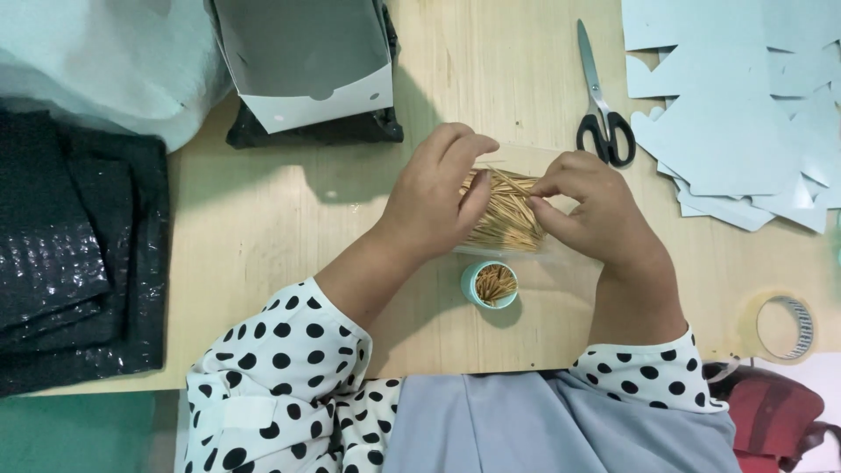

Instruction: The person repeatedly picks up toothpicks from a clear plastic container and places them into a small light-blue cup. The hands handle the toothpicks one by one or in small groups throughout the clip.

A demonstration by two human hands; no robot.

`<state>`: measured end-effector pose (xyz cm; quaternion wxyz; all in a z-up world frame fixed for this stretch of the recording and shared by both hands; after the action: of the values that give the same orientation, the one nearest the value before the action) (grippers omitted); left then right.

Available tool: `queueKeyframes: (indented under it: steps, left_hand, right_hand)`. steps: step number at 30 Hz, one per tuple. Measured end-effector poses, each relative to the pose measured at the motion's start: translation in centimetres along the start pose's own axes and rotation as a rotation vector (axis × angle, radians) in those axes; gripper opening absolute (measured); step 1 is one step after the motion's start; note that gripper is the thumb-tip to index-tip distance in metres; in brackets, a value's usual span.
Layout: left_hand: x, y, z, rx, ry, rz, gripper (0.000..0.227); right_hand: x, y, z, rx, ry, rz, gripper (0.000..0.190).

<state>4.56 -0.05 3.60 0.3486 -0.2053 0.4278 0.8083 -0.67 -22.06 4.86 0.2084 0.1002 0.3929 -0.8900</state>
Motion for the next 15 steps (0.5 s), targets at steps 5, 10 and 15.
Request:
queueKeyframes:
  steps: [5,10,15]
  left_hand:
    - [0.3,-0.3,-0.5,0.271,-0.034,0.174,0.029]
    - [0.5,0.0,-1.3,0.376,-0.114,0.281,0.030]
    - [0.8,1.3,-2.0,0.572,-0.087,0.361,0.018]
  right_hand:
    - [0.5,0.9,0.5,-0.118,0.074,0.017,0.005]
    - [0.3,0.9,0.1,-0.175,0.096,0.020,0.006]
    - [0.6,0.2,-1.0,-0.262,0.161,0.021,0.008]
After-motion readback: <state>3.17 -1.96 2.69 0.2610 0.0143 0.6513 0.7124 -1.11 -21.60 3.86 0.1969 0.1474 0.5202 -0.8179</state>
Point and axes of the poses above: each hand's wrist, its own x-axis away from the middle knuckle, its own z-axis out of the back of the hand, y = z × x, the point moved 2 cm from there along -x, towards the middle knuckle, and after that the axes turned 7 degrees about -x, right-handed, at the moved point
